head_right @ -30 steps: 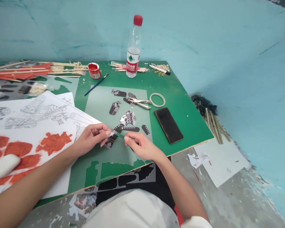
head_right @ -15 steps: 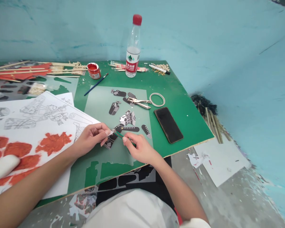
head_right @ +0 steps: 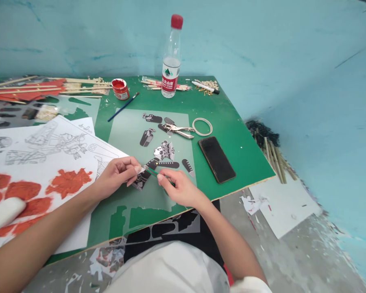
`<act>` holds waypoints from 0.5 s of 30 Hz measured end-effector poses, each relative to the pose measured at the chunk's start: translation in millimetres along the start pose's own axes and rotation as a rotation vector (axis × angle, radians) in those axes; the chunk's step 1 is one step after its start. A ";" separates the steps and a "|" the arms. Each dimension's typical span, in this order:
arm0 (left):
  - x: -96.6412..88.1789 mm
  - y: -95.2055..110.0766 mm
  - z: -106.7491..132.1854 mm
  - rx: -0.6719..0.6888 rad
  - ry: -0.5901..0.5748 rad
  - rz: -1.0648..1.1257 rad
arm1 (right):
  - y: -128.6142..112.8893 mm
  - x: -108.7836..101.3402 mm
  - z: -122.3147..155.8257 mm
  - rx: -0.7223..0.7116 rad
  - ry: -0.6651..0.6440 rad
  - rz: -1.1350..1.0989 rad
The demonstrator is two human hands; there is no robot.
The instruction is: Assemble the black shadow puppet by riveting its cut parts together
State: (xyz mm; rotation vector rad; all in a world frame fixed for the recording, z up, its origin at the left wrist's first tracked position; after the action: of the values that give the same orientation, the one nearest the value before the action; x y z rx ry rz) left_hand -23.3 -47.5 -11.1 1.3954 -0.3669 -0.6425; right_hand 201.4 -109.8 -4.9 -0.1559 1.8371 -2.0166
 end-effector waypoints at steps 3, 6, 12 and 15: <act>0.1 -0.3 0.2 0.011 -0.008 0.003 | -0.1 -1.1 -0.2 0.007 -0.014 -0.016; -0.9 -0.8 0.4 0.021 -0.023 0.007 | -0.3 -5.3 -0.5 0.022 -0.053 -0.059; -3.3 -2.2 0.0 0.030 -0.042 0.013 | -4.4 -11.9 -2.3 0.061 -0.119 -0.125; -3.3 -2.5 -0.7 0.030 -0.048 -0.004 | -5.1 -12.5 -2.6 0.063 -0.119 -0.127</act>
State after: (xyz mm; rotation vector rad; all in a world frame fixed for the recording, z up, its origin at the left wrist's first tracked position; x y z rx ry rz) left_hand -25.9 -45.1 -13.1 1.4109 -0.4138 -0.6773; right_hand 210.8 -102.6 2.1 -0.3745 1.7283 -2.0987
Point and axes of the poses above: each hand's wrist, its own z-axis away from the middle knuckle, its own x-axis out of the palm, y = z × x, the point moved 1 cm from there along -z, towards the middle knuckle, and after that the axes turned 12 degrees about -z, right-handed, at the moved point
